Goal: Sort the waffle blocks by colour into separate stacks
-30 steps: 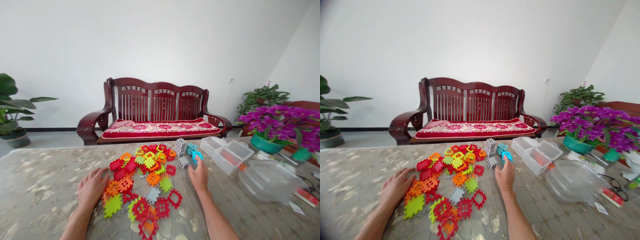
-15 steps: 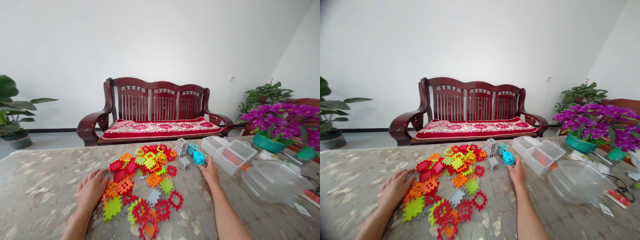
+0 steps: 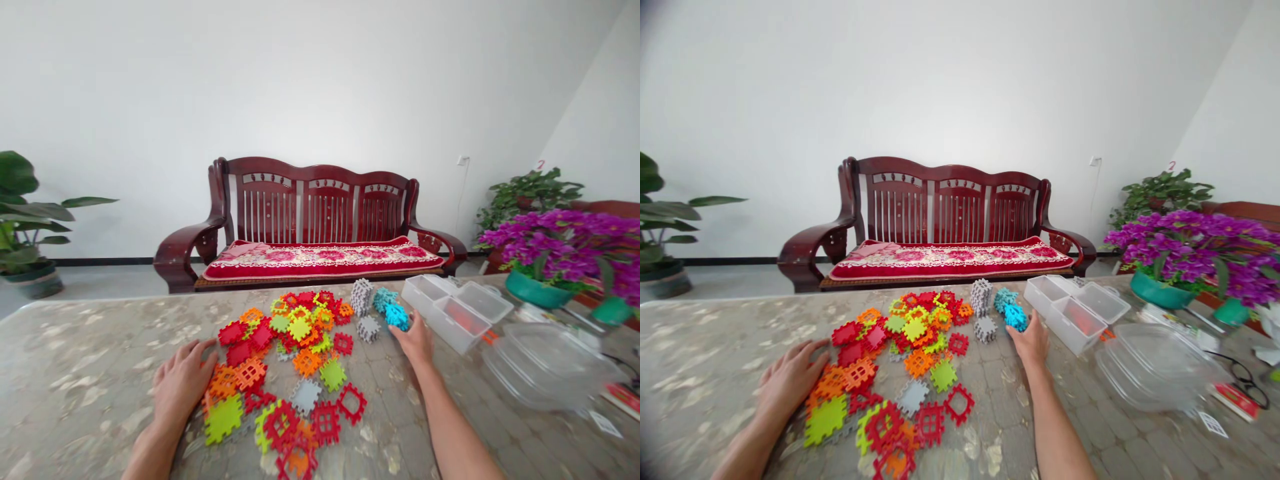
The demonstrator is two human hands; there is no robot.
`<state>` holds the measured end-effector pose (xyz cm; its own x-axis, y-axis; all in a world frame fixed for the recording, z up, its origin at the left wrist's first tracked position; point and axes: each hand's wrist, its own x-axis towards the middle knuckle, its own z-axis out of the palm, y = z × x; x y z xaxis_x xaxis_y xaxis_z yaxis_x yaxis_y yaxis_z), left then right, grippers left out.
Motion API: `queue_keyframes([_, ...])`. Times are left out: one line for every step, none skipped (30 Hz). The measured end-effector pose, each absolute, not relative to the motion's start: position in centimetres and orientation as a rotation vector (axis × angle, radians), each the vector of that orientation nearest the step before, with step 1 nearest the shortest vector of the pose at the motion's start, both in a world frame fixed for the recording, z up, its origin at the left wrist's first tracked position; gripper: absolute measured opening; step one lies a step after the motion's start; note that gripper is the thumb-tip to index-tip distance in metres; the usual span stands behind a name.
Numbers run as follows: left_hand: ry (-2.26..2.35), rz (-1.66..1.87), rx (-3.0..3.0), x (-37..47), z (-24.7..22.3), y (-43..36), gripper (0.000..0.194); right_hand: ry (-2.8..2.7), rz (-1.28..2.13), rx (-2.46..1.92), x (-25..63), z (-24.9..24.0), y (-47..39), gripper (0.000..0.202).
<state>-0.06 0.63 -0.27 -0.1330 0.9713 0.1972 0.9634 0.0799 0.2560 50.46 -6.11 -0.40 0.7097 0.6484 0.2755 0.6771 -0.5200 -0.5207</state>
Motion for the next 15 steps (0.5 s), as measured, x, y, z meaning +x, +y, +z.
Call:
queue_keyframes([2.29, 0.503, 2.054, -0.1, -0.2, 0.6, 0.05, -1.008, -0.08, -2.277, 50.4, -0.4, -5.8, 0.092])
queue_keyframes([2.292, 0.499, 2.056, -0.1, -0.2, 0.6, 0.05, -1.009, -0.096, -2.256, 50.4, -0.5, -5.5, 0.093])
queue_keyframes([2.293, 0.496, 2.059, -0.1, -0.2, 0.6, 0.05, -1.008, -0.105, -2.241, 50.4, -0.5, -5.2, 0.094])
queue_keyframes([2.292, 0.493, 2.061, -0.1, -0.2, 0.6, 0.05, -1.007, -0.105, -2.231, 50.4, -0.6, -5.0, 0.094])
queue_keyframes([2.291, 0.489, 2.061, -0.1, -0.2, 0.7, 0.05, -1.006, -0.098, -2.223, 50.4, -0.7, -4.8, 0.094])
queue_keyframes([2.29, 0.483, 2.058, -0.1, -0.2, 0.7, 0.05, -1.009, -0.087, -2.215, 50.4, -0.7, -4.6, 0.095])
queue_keyframes([2.289, 0.476, 2.055, -0.1, -0.2, 0.7, 0.05, -1.013, -0.075, -2.207, 50.5, -0.8, -4.4, 0.095])
queue_keyframes([2.29, 0.47, 2.051, -0.1, -0.2, 0.7, 0.05, -1.016, -0.066, -2.204, 50.5, -0.8, -4.2, 0.095])
queue_keyframes([2.29, 0.466, 2.049, -0.1, -0.1, 0.7, 0.05, -1.019, -0.058, -2.208, 50.5, -0.9, -4.1, 0.094])
queue_keyframes([2.289, 0.466, 2.048, -0.1, -0.1, 0.6, 0.05, -1.021, -0.051, -2.219, 50.5, -0.9, -4.0, 0.093])
queue_keyframes([2.29, 0.469, 2.048, -0.1, -0.1, 0.6, 0.05, -1.02, -0.045, -2.235, 50.5, -0.9, -3.9, 0.092])
queue_keyframes([2.289, 0.473, 2.05, -0.1, -0.1, 0.6, 0.05, -1.019, -0.039, -2.252, 50.5, -0.9, -3.8, 0.09])
queue_keyframes([2.287, 0.477, 2.055, 0.0, -0.1, 0.6, 0.05, -1.019, -0.031, -2.265, 50.4, -0.9, -3.8, 0.088])
queue_keyframes([2.287, 0.481, 2.06, 0.0, -0.1, 0.6, 0.05, -1.021, -0.022, -2.272, 50.4, -0.9, -3.8, 0.087])
queue_keyframes([2.29, 0.486, 2.064, 0.0, -0.1, 0.5, 0.05, -1.023, -0.014, -2.273, 50.4, -0.9, -3.7, 0.087])
